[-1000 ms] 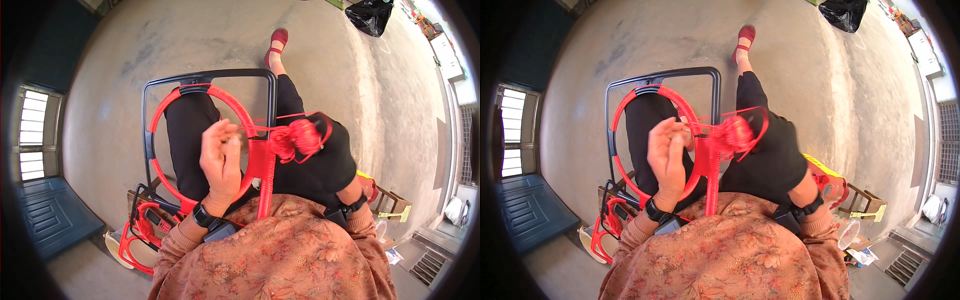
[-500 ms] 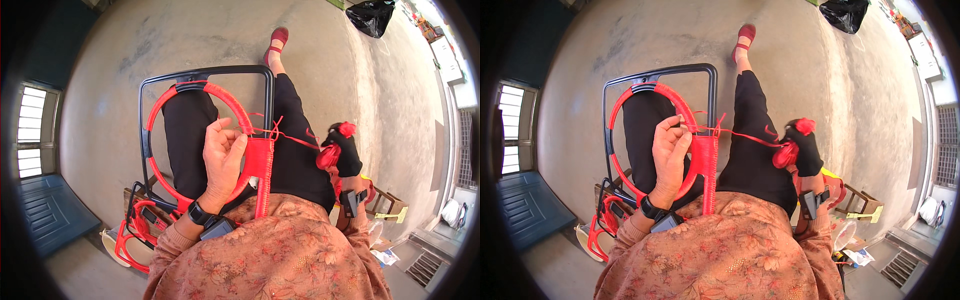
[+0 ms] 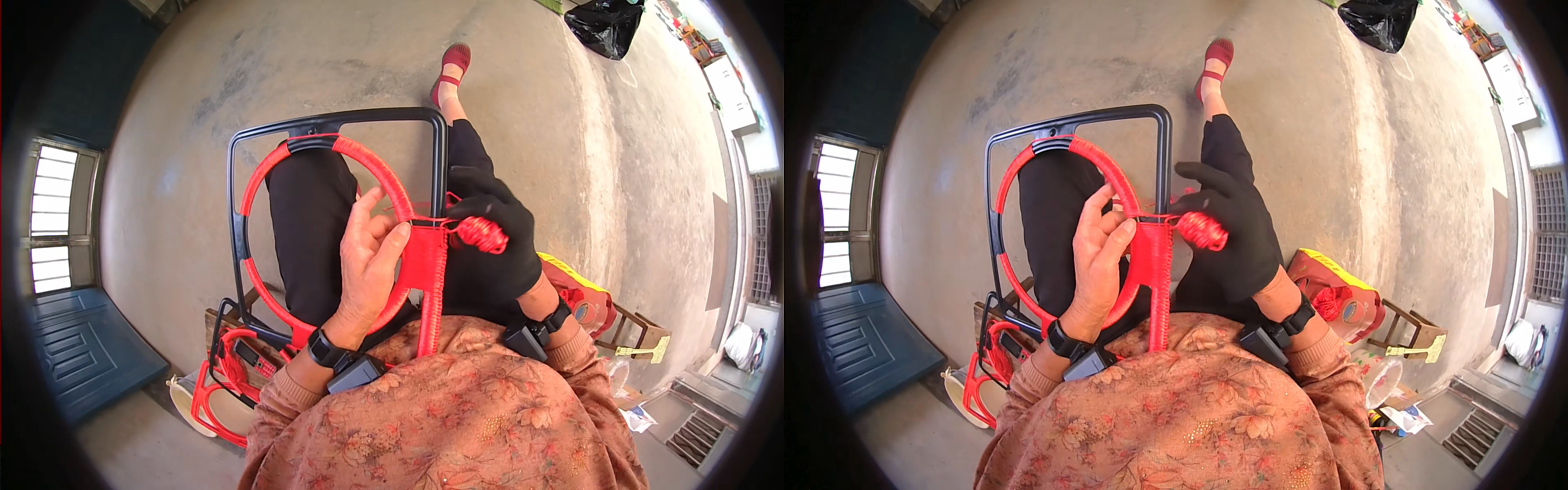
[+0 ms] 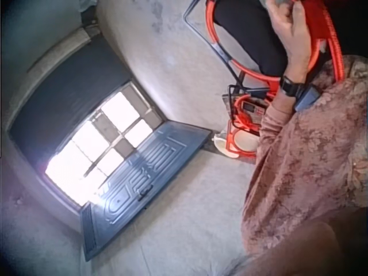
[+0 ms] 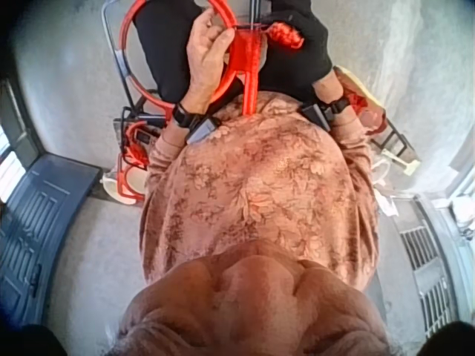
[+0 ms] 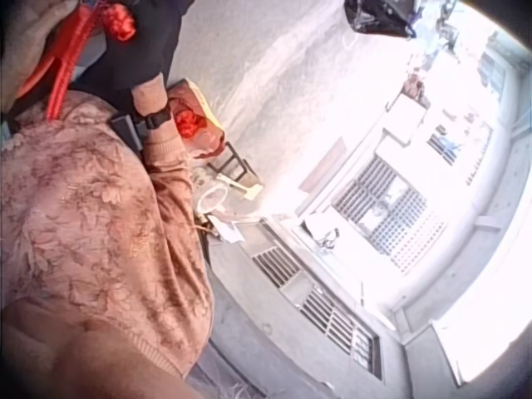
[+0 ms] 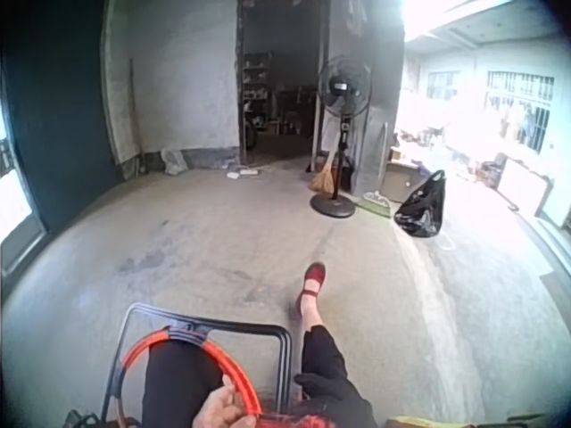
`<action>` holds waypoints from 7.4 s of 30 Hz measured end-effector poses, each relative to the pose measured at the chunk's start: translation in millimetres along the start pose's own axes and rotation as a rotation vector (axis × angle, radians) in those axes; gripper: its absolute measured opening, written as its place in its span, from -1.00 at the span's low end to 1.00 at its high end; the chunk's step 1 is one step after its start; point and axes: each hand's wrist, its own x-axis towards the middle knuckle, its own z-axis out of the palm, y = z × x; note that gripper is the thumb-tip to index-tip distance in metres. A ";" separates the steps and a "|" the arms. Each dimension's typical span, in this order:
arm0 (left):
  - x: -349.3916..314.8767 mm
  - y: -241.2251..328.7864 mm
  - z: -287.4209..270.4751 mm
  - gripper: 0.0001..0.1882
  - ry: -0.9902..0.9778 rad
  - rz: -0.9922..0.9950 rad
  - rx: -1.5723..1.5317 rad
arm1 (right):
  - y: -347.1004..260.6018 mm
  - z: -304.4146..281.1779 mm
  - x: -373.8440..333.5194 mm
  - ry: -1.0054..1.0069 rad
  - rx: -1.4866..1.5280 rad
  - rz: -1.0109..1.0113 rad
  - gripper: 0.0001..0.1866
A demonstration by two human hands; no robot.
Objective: The person is wrapping a red cord around the handle of a metal frame.
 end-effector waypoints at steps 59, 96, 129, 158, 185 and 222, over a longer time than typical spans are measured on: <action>4.6 1.9 -3.7 -0.77 -0.234 -0.378 -0.399 | 6.5 -17.2 -12.5 0.234 0.552 0.786 -0.74; 5.9 2.2 -5.4 -0.78 -0.264 -0.419 -0.479 | 11.7 -15.9 -22.6 -0.139 0.455 0.747 -0.88; 2.0 3.7 -10.4 -0.71 -0.200 -0.443 -0.380 | -6.9 -52.4 -67.4 -0.021 -0.117 0.325 -0.74; 7.4 -16.8 -23.2 -0.85 -0.110 -0.054 0.106 | -1.3 28.0 -11.7 0.033 0.788 0.896 -0.87; 16.4 -19.7 -17.7 -0.92 -0.025 0.147 0.437 | 57.1 26.4 -66.9 -0.270 0.130 0.389 -0.73; 7.0 0.9 -2.2 -0.72 -0.252 -0.447 -0.151 | 71.4 -57.1 -62.2 0.497 0.892 0.960 -0.57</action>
